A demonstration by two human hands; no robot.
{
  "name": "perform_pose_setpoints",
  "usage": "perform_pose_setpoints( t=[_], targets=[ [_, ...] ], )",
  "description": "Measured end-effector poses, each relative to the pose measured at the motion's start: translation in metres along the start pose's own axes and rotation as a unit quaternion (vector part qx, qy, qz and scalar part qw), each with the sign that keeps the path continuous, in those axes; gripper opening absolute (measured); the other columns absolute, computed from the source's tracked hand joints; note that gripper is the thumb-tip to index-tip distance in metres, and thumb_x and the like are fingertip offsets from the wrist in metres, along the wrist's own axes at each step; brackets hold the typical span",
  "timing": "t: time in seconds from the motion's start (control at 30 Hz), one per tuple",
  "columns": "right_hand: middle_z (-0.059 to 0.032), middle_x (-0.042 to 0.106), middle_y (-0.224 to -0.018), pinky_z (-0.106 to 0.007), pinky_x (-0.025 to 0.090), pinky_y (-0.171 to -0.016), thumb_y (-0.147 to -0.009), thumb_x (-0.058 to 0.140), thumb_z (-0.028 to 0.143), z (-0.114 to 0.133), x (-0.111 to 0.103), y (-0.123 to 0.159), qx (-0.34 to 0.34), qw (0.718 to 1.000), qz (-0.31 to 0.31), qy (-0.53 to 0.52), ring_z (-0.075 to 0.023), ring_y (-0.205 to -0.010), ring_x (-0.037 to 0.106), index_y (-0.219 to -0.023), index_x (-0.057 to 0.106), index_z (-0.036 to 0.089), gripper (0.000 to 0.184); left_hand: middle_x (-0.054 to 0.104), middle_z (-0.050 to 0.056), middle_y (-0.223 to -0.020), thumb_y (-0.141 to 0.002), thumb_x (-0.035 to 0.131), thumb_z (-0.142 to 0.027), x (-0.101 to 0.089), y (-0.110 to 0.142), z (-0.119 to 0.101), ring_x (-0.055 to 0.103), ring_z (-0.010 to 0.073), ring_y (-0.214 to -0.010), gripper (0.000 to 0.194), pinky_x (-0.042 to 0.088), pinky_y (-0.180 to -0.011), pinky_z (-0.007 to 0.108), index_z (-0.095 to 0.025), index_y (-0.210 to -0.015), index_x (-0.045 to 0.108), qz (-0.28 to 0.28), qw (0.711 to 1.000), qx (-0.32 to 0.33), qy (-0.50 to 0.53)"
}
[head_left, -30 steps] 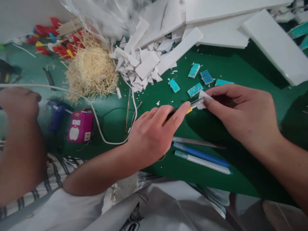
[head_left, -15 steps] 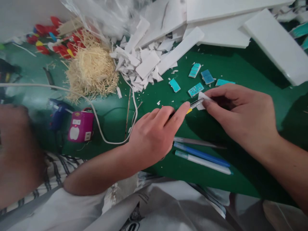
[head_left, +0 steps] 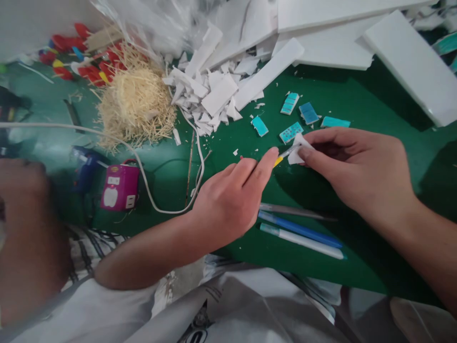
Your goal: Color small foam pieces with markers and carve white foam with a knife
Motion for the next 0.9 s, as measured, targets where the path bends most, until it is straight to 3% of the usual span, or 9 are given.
perform_pose_setpoints(
  t=[0.2,0.37,0.6,0.9],
  targets=[
    [0.0004,0.081,-0.081,-0.032,0.063,-0.065,-0.087,0.082,0.026,-0.0021,-0.0001,-0.0006,0.027,0.999,-0.013,-0.027,-0.0186,-0.071,0.075,-0.089,0.084,0.028,0.003,0.076,0.007,-0.104,-0.109,0.048,-0.009,-0.001,-0.0002,0.0002,0.073,0.0135,-0.088,0.045,0.063,-0.084,0.025,-0.004,-0.154,0.052,-0.013,1.0,0.01,0.004],
    [0.0005,0.08,-0.078,-0.032,0.061,-0.064,-0.085,0.082,0.025,-0.0008,0.0001,-0.0016,0.028,0.999,-0.016,-0.031,-0.0176,-0.068,0.073,-0.085,0.083,0.028,0.003,0.077,0.007,-0.11,-0.11,0.048,-0.011,0.0002,0.0015,0.0012,0.075,0.0136,-0.095,0.049,0.063,-0.089,0.024,-0.01,-0.158,0.05,-0.003,1.0,0.0,-0.001],
    [0.0003,0.081,-0.079,-0.03,0.061,-0.061,-0.088,0.082,0.027,-0.0013,0.0003,-0.0008,0.011,1.0,-0.013,-0.026,-0.0177,-0.068,0.074,-0.087,0.083,0.028,0.002,0.077,0.006,-0.109,-0.11,0.049,-0.01,-0.0001,0.0018,0.0012,0.075,0.0138,-0.093,0.05,0.062,-0.084,0.025,-0.009,-0.16,0.048,0.006,1.0,-0.005,-0.003],
    [0.002,0.079,-0.076,-0.029,0.056,-0.057,-0.085,0.084,0.017,0.0019,0.0016,0.0008,0.038,0.999,-0.028,-0.017,-0.016,-0.064,0.071,-0.081,0.081,0.027,0.011,0.076,0.005,-0.104,-0.109,0.05,-0.007,-0.0027,0.0004,-0.0008,0.075,0.0136,-0.087,0.042,0.062,-0.077,0.026,-0.006,-0.151,0.055,0.0,1.0,-0.002,-0.018]
  ],
)
Point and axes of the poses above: each hand's wrist, its own y-axis away from the middle knuckle, its own x-axis out of the palm, z = x × y, the point moved 6 cm from there along -y, towards the middle knuckle
